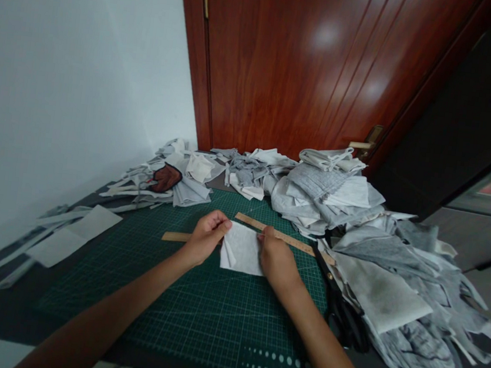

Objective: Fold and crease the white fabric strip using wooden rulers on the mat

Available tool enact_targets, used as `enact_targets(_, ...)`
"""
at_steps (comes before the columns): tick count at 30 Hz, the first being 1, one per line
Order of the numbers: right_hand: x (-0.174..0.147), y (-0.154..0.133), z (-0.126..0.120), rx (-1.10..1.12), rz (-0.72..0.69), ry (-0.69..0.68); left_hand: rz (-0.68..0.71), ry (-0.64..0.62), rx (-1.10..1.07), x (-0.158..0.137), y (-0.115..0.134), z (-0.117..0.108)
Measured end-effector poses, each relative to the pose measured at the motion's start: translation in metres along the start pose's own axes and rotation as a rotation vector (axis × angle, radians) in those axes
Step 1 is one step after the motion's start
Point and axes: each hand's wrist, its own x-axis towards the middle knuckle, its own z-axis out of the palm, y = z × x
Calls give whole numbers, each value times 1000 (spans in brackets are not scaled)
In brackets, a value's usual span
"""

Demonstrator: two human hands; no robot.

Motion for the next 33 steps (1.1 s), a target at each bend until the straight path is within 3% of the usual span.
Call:
enact_targets(4, -4, -13, -1, -41, -158, -54, -58, -162, 32, -4, 1, 4)
enact_targets(7, -4, -21, 0, 185, -251, -146, -98, -286, 49, -5, 0, 3)
enact_targets(13, -4, -20, 9, 453, 30, -153, -90, -300, 92, -5, 0, 2)
enact_targets(19, -5, -21, 11, 476, 3, -100, -55, -454, 88, -14, 7, 3)
enact_targets(25, -6, -19, 13, 499, -43, 7, 102, -261, 440, -23, 3, 13)
enact_targets(33, -10, -24, 12, 406, -99, 162, 212, -146, 330, -12, 2, 6)
